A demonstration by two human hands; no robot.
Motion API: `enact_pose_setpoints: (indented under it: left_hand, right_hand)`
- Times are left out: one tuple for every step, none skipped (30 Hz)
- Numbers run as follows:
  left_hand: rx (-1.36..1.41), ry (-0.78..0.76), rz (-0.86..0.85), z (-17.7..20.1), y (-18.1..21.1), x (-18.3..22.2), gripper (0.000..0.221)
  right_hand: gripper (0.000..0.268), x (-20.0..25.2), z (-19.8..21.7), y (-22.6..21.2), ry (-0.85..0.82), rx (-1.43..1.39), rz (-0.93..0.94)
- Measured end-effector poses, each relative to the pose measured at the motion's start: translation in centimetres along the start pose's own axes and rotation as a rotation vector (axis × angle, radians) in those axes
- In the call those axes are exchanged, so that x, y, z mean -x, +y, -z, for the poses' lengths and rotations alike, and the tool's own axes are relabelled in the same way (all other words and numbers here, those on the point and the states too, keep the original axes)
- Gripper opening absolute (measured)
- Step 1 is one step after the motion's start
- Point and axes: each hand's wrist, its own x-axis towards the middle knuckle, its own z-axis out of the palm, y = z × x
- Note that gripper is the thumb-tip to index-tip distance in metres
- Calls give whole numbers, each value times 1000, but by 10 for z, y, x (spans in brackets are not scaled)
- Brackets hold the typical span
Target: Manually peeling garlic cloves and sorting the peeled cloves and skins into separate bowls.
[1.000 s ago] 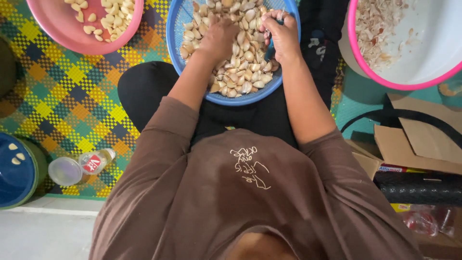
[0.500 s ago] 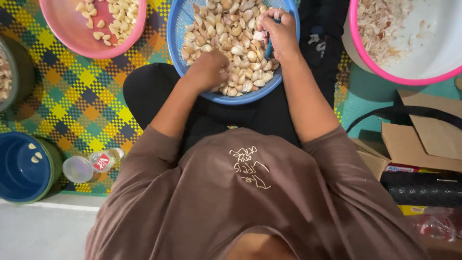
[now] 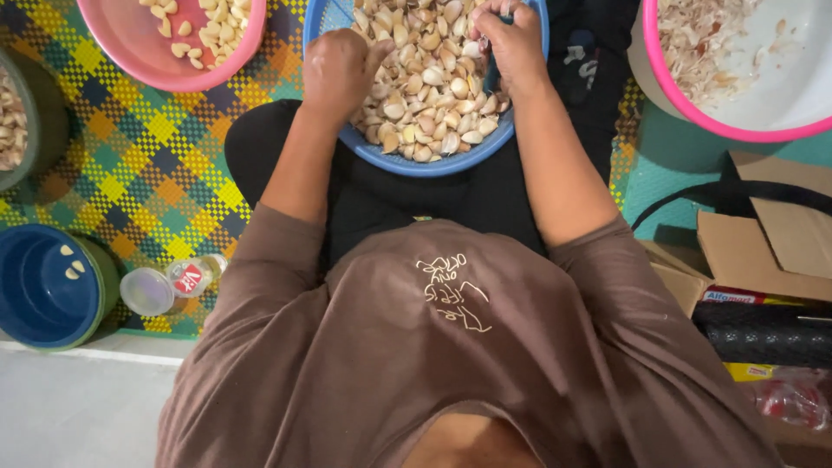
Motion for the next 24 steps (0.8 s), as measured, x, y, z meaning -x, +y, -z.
enact_pose_setpoints:
  left_hand:
    - [7,8,5,1,0,-1,55]
    - [8,5,6,-5,-3,-2,55]
    - [-56,-36,-12,-11,-6,-3,39]
    - [-120,-77,-30,-17,-9,-4,25]
    - [-120,-77,-31,-20,-9,-8,25]
    - [-165,-91,-44,-22,-10,-12,33]
    - [-209,-105,-58,-26,-10,-16,42]
    - [-207,-106,-58,-30,-11,-18,42]
    - [-269,-109,-52,-34,-12,-21,42]
    - [-330,-112,-45,-39,-12,-24,43]
    - [-329,-113,-46,-33,-9,-27,43]
    - [-258,-116,-57,-26,-5,-30,18]
    - [-187,-118,-70,-20,-2,-35,50]
    - [-186,-118,-71,-29,-8,-32,50]
    - [-253,-168,-48,-39,-13,-29,33]
    - [-319,-218,-26,-48,-19,-26,16]
    - [-318,-221,-26,-50,-19,-25,16]
    - [-330,-198,-1,-52,-18,-25,20]
    - [-341,-175,26,-54,-18,-23,43]
    - [-339,-177,26,-55,-19,-22,43]
    - [-240,-164,27,-56,-20,-21,27]
    - [-141,-151,28,-56,-20,-21,14]
    - [-141,-149,29,-58,-18,-25,14]
    - [-177,-96,-51,-60,-16,-28,18]
  right_hand:
    - [6,2,0,-4,-5,1,5]
    - [6,3,0,-4,-4,1,2]
    - [6,3,-1,-4,8,13,2]
    - [7,3,-1,-4,21,25,1]
    - [7,3,0,-2,21,24,0]
    - [10,2,0,0,29,24,6]
    - [15,1,1,2,38,24,10]
    - [15,1,1,3,40,24,9]
    - [15,1,2,3,27,30,21]
    - [15,1,2,3,15,36,34]
    - [15,0,2,4,16,36,33]
    - [15,0,2,4,19,7,6]
    - [15,-1,2,4,23,-23,-21]
    - [15,-2,2,4,24,-23,-20]
    - [14,-2,1,5,27,-30,-21]
    - [14,-2,1,6,30,-38,-22]
    - [14,-2,1,6,31,-38,-24]
    - [16,-1,2,6,24,-27,-21]
    - [20,-1,2,6,17,-16,-18]
    - [20,0,2,7,18,-16,-21]
    - [22,0,2,7,10,-3,-1]
    - [25,0,2,7,3,9,19]
    - [25,-1,2,6,3,10,20]
    - [22,-1,1,6,4,6,7]
